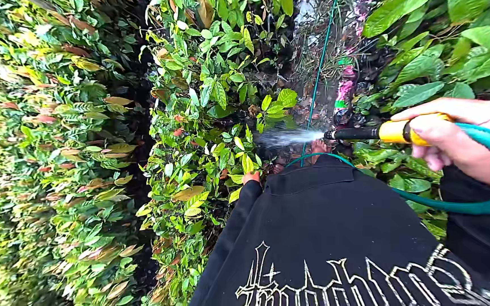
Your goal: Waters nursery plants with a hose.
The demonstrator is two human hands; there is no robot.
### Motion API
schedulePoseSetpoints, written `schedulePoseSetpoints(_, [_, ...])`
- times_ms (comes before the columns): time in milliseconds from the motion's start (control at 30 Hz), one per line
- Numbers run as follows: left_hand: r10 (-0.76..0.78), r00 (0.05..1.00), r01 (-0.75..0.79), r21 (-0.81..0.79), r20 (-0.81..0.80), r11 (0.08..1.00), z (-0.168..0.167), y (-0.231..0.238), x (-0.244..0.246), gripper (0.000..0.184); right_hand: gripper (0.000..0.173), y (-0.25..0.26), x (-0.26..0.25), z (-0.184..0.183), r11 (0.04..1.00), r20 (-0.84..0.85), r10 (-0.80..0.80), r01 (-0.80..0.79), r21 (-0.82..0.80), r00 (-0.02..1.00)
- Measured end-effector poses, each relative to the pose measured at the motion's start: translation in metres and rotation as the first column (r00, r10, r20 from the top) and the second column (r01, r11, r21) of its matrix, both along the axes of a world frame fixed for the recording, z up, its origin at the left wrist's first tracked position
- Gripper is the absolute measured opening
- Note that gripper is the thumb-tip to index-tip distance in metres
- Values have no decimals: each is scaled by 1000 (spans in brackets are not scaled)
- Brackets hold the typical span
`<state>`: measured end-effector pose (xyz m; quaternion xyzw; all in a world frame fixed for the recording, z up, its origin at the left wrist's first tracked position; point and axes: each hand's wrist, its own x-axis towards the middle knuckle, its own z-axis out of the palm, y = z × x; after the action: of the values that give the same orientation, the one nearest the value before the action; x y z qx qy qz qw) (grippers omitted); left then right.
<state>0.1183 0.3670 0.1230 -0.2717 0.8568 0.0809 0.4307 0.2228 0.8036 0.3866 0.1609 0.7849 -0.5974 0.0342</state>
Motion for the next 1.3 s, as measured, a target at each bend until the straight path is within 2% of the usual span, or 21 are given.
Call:
schedulePoseSetpoints(200, [9,1000,-10,33,13,999,-4,-11,4,44,40,2,-5,-13,999,-39,20,-19,37,999])
schedulePoseSetpoints(267, [15,1000,-15,28,15,999,-6,-12,7,44,38,-1,-3,-17,996,-43,-71,73,59,997])
schedulePoseSetpoints(400, [24,999,-24,24,28,999,-9,-9,14,43,36,-13,0,-21,954,-103,-301,300,-32,948])
schedulePoseSetpoints(500, [35,999,-36,26,37,999,-11,-8,18,43,36,-9,3,-17,965,-63,-258,254,-69,964])
schedulePoseSetpoints(633, [53,998,-53,26,21,998,-15,-5,17,41,38,-9,4,-21,961,-63,-275,276,9,959])
schedulePoseSetpoints(767, [59,998,-60,34,20,998,-12,-4,15,41,35,-7,4,-19,973,-46,-227,225,-41,973])
schedulePoseSetpoints(900, [51,998,-52,30,27,998,-18,-5,16,41,35,-11,4,-23,947,-72,-319,320,3,945])
schedulePoseSetpoints(1033, [51,998,-52,34,28,998,-19,-4,17,41,34,-6,5,-20,972,-28,-233,233,-8,972])
schedulePoseSetpoints(1167, [63,998,-65,66,28,996,-10,-1,15,40,40,-15,2,-18,952,-30,-296,297,74,955])
schedulePoseSetpoints(1300, [88,996,-89,73,12,993,-11,-1,12,39,39,-14,0,-21,955,-43,-290,292,51,956])
